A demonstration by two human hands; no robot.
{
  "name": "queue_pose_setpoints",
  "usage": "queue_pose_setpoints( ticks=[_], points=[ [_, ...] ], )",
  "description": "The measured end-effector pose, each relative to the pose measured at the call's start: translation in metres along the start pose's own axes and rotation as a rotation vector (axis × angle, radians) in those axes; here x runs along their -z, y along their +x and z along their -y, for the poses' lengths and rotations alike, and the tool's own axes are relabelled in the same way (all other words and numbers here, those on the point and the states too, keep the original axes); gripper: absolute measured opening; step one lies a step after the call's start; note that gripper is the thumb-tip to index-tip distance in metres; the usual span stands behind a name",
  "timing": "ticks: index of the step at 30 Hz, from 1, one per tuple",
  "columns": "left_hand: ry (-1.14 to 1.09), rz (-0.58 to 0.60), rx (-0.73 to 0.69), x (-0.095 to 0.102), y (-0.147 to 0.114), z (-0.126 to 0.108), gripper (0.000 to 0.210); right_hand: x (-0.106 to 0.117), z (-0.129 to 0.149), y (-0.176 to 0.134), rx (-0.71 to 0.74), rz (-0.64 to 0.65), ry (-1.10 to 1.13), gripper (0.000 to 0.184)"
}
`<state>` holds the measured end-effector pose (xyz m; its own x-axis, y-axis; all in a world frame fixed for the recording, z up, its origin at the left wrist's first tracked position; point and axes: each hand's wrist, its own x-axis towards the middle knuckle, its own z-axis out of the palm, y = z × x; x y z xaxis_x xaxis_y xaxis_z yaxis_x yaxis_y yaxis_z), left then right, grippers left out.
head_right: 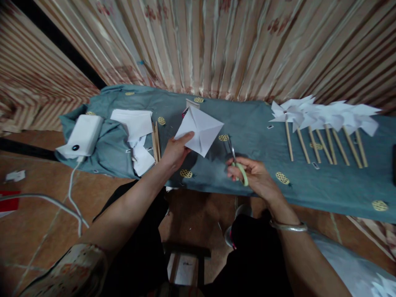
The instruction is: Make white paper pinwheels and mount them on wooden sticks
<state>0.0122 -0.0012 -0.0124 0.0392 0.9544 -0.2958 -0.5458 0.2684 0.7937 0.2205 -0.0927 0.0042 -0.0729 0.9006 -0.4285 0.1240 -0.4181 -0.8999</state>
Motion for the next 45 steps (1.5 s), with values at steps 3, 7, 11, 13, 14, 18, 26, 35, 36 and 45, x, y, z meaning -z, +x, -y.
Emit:
queue_pose_setpoints(
  ticks=[3,7,11,13,14,18,26,35,36,45],
  points=[
    [0.154,0.043,0.002,0.000,-0.002,0.007,0.019,0.008,-0.003,0.007,0.149,-0.267,0.065,0.047],
    [0.352,0.117,0.021,-0.001,-0.006,0.013,0.011,0.016,-0.006,0.016,0.306,-0.481,0.087,0.041],
    [0.492,0.233,0.052,-0.002,-0.010,0.015,0.009,0.016,-0.002,0.017,0.357,-0.455,0.020,0.039],
    [0.526,0.292,0.073,-0.002,-0.011,0.016,0.011,0.011,0.000,0.016,0.328,-0.386,0.028,0.041],
    [0.528,0.311,0.085,-0.002,-0.012,0.016,0.012,0.009,0.001,0.016,0.305,-0.363,0.031,0.041],
    [0.403,0.326,0.181,-0.005,-0.013,0.016,0.019,-0.001,0.002,0.019,0.234,-0.334,0.064,0.041],
    [0.022,0.345,0.300,-0.016,-0.022,0.009,0.049,-0.020,0.007,0.032,0.282,-0.571,0.208,0.041],
    [0.179,0.109,0.034,-0.019,-0.018,0.029,0.025,-0.040,0.005,0.048,0.261,-0.498,0.236,0.041],
    [0.183,0.096,0.018,-0.018,-0.017,0.028,0.024,-0.041,0.005,0.047,0.250,-0.477,0.246,0.042],
    [0.267,-0.002,-0.142,-0.005,-0.001,0.006,0.017,-0.037,0.007,0.025,0.167,-0.037,0.088,0.047]
  ],
)
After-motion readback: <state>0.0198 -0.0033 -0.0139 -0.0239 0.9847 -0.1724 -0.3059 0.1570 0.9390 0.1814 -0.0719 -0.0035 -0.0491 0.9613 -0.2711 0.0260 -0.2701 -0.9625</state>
